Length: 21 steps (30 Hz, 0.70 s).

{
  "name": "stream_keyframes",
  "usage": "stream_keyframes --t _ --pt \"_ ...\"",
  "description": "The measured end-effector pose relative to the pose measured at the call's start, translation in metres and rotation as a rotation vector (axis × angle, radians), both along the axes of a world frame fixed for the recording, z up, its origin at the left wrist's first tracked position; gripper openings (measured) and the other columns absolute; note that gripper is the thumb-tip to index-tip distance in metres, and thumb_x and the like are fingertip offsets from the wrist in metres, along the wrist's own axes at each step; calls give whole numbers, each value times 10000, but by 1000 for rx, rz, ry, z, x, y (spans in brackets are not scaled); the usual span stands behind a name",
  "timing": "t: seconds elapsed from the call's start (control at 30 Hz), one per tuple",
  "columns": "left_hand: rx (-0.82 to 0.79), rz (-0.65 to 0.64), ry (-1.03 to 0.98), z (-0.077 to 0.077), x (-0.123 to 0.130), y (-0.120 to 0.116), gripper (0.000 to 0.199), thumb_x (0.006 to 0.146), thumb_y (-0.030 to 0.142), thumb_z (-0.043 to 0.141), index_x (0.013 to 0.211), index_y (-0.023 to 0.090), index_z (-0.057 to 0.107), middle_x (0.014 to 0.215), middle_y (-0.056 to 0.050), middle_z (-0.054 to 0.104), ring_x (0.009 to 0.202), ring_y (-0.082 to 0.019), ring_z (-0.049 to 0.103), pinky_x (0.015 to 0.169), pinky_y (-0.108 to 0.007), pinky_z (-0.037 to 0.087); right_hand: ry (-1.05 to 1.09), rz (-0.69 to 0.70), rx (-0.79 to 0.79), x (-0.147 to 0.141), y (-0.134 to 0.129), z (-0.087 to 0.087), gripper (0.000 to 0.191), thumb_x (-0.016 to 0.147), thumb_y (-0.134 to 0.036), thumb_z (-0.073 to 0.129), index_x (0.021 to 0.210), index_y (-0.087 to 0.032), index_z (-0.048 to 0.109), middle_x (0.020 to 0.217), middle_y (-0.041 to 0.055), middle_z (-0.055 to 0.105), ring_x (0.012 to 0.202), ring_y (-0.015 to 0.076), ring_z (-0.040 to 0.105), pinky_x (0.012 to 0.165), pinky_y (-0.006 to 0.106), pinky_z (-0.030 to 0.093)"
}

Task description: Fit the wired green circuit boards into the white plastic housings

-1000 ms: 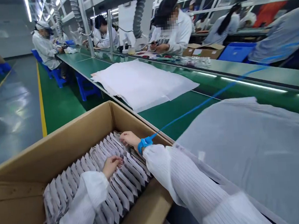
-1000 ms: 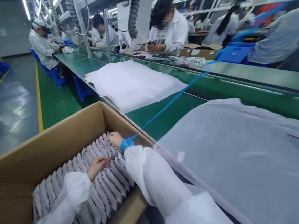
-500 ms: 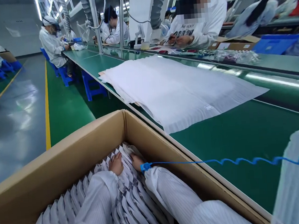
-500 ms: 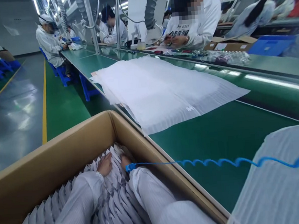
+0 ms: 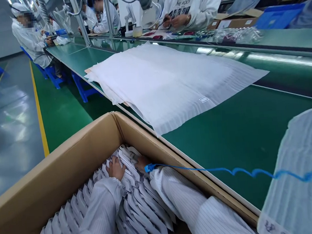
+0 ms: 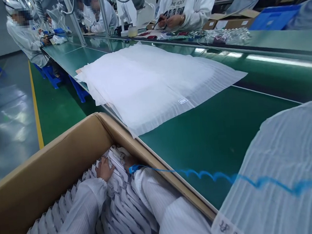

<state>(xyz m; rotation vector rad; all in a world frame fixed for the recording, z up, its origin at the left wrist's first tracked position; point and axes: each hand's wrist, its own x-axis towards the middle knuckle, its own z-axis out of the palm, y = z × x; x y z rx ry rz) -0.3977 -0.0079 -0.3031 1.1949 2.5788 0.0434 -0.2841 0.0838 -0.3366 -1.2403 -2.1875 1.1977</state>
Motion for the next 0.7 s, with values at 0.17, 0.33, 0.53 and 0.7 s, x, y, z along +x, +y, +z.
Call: stream_keyframes --t 0.17,0.33,0.53,0.7 --pt "-27 4 97 0 -7 6 351 820 320 504 1125 148 473 1189 -95 455 1077 -249 447 901 -490 367 -70 274 13 -6 6 5 252 841 -278 513 1059 -154 531 1099 66 540 959 192 537 812 406 453" --pt "-18 -145 -8 -11 -18 19 268 839 293 484 1062 148 520 1113 -77 524 1017 -203 502 874 -431 414 -123 394 -30 -20 6 3 268 841 -280 514 1073 -145 521 1076 65 550 925 185 552 781 393 471" --pt "-54 -168 -139 -22 -36 17 233 842 299 483 994 136 549 1005 -61 575 897 -164 559 796 -372 469 -177 414 -117 -20 8 -3 215 844 -298 506 971 -132 560 951 38 588 808 151 577 706 337 493" --pt "-69 -159 -165 -18 -41 7 235 835 308 492 990 140 548 1013 -63 567 916 -173 551 801 -378 462 -92 369 -153 -23 11 -4 210 851 -286 497 988 -137 552 977 47 579 834 153 570 724 347 487"
